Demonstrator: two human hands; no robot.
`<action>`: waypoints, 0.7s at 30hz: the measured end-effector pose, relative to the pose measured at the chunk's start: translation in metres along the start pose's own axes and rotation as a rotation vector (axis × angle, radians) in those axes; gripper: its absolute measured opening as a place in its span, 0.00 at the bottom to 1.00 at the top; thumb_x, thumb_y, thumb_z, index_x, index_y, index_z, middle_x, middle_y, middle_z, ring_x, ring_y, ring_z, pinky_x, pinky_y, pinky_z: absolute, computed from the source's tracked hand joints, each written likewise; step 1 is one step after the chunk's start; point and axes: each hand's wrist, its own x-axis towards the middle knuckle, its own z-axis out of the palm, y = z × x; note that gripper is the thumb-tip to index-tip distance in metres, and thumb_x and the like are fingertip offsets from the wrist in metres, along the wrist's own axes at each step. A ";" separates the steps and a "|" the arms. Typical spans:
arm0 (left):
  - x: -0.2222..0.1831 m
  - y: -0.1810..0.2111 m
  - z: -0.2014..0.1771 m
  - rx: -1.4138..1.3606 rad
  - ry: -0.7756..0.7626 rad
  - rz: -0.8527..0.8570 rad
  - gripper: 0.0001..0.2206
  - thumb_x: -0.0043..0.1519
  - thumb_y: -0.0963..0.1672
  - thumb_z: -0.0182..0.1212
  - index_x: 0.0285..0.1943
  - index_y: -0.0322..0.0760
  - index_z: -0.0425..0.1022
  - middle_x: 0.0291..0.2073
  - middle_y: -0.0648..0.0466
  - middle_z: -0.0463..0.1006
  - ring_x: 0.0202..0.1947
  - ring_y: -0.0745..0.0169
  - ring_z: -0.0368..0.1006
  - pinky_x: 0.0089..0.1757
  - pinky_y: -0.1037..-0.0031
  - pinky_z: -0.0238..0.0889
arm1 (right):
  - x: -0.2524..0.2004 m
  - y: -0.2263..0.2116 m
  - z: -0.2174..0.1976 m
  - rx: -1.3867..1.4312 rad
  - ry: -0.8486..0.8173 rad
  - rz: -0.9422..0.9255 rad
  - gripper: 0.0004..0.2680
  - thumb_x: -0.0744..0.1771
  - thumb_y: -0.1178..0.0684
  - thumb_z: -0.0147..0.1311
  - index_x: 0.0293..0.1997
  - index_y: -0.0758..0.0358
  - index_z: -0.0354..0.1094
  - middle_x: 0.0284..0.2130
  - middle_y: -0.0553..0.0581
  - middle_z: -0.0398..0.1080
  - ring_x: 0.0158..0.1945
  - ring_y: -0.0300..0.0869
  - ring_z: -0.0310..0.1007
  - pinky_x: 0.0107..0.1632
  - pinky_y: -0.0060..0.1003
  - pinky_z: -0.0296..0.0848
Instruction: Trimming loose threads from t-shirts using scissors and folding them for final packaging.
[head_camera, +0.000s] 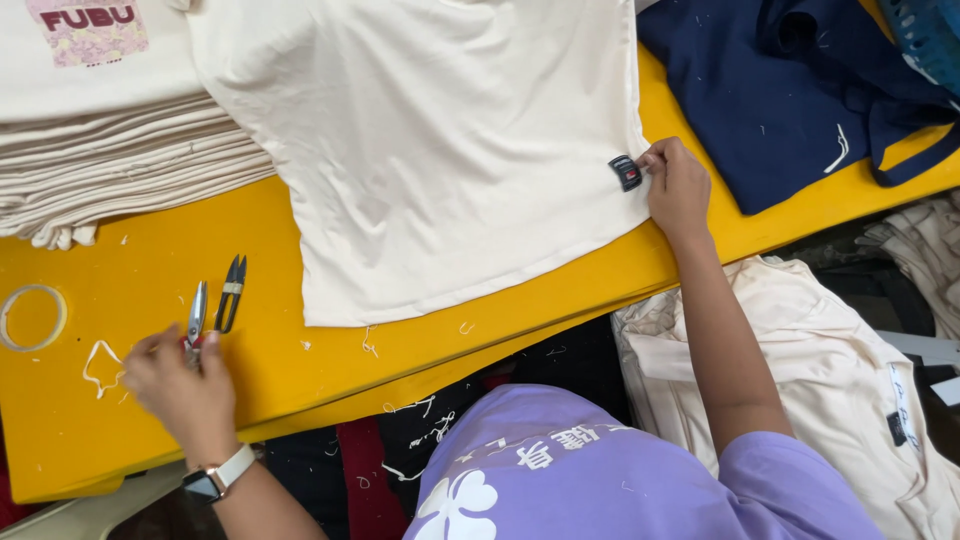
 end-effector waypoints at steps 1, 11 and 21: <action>0.004 0.000 -0.008 -0.019 0.067 -0.011 0.21 0.65 0.45 0.74 0.61 0.21 0.79 0.53 0.36 0.67 0.51 0.31 0.61 0.43 0.43 0.58 | -0.001 -0.004 -0.002 0.058 0.014 0.008 0.04 0.73 0.61 0.44 0.41 0.62 0.61 0.39 0.52 0.78 0.38 0.49 0.75 0.39 0.47 0.66; 0.060 0.008 0.076 -0.085 -0.165 -0.172 0.14 0.65 0.45 0.70 0.48 0.30 0.73 0.49 0.39 0.70 0.53 0.31 0.63 0.42 0.40 0.58 | -0.002 -0.006 -0.008 0.259 0.025 0.052 0.01 0.70 0.60 0.57 0.45 0.61 0.71 0.39 0.51 0.75 0.38 0.40 0.70 0.35 0.36 0.63; 0.113 0.272 0.079 -1.554 -0.273 -0.279 0.05 0.68 0.44 0.55 0.49 0.40 0.69 0.39 0.54 0.77 0.40 0.56 0.77 0.42 0.72 0.68 | 0.001 0.003 -0.001 0.153 0.066 -0.027 0.02 0.71 0.63 0.59 0.41 0.64 0.72 0.34 0.59 0.75 0.36 0.54 0.75 0.40 0.45 0.72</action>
